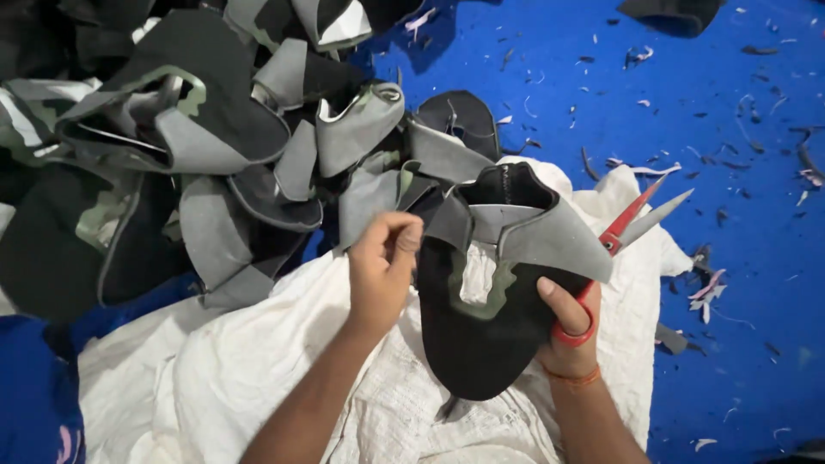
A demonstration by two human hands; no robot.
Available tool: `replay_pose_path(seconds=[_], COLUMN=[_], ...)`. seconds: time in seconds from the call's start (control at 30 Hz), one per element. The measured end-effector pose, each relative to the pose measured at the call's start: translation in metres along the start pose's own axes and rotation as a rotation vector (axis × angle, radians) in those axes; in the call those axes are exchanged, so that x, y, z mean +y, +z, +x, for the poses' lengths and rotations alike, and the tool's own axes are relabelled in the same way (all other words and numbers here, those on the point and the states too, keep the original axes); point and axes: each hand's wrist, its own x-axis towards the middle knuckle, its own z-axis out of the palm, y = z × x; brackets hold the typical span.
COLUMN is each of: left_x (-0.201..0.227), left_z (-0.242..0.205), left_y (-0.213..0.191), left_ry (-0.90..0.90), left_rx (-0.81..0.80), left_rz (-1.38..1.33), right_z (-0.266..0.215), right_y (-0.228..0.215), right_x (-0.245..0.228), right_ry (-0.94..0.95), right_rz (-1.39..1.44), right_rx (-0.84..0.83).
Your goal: The person uses red-handled scissors to cut the edges of grey and black fabric pieces. They pick up each piece from a pile, trim the edges, and place the cut pieces back onto the pile.
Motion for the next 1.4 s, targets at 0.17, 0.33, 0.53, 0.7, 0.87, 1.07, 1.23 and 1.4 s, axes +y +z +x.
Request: replay_pose_path(seconds=[0.17,0.33,0.53,0.7,0.87,1.07,1.23,1.4], left_x=[0.036,0.034,0.017,0.015,0.021,-0.013,-0.008,-0.015], left_z=[0.002,-0.012,-0.019,-0.02,-0.01,-0.007,0.009,0.021], left_y=[0.006,0.027,0.023,0.027,0.021,0.012,-0.011,-0.031], left_ry=[0.142,0.13,0.398,0.464,0.189,-0.034,-0.049,-0.163], left_rx=[-0.1,-0.188,-0.108,-0.027,-0.18,-0.309,-0.12,-0.005], left_rz=[0.001,0.035,0.126,0.148,-0.282,-0.908,-0.854,-0.597], right_z=[-0.003,-0.008,-0.011,-0.014,-0.012,-0.005,-0.003,-0.008], right_y=[-0.002,0.005,0.014,0.006,0.021,0.015,0.008,0.006], right_x=[0.006,0.011,0.014,0.024,0.015,0.01,0.01,0.013], right_ry=[-0.038,-0.072,-0.014,-0.045,-0.073,-0.022,0.005,0.015], right_rz=[-0.084,-0.161,-0.114,-0.159,-0.104,-0.049,-0.029,-0.047], right_rx=[-0.013,-0.036,-0.018,-0.022,0.047,0.108,0.065,0.008])
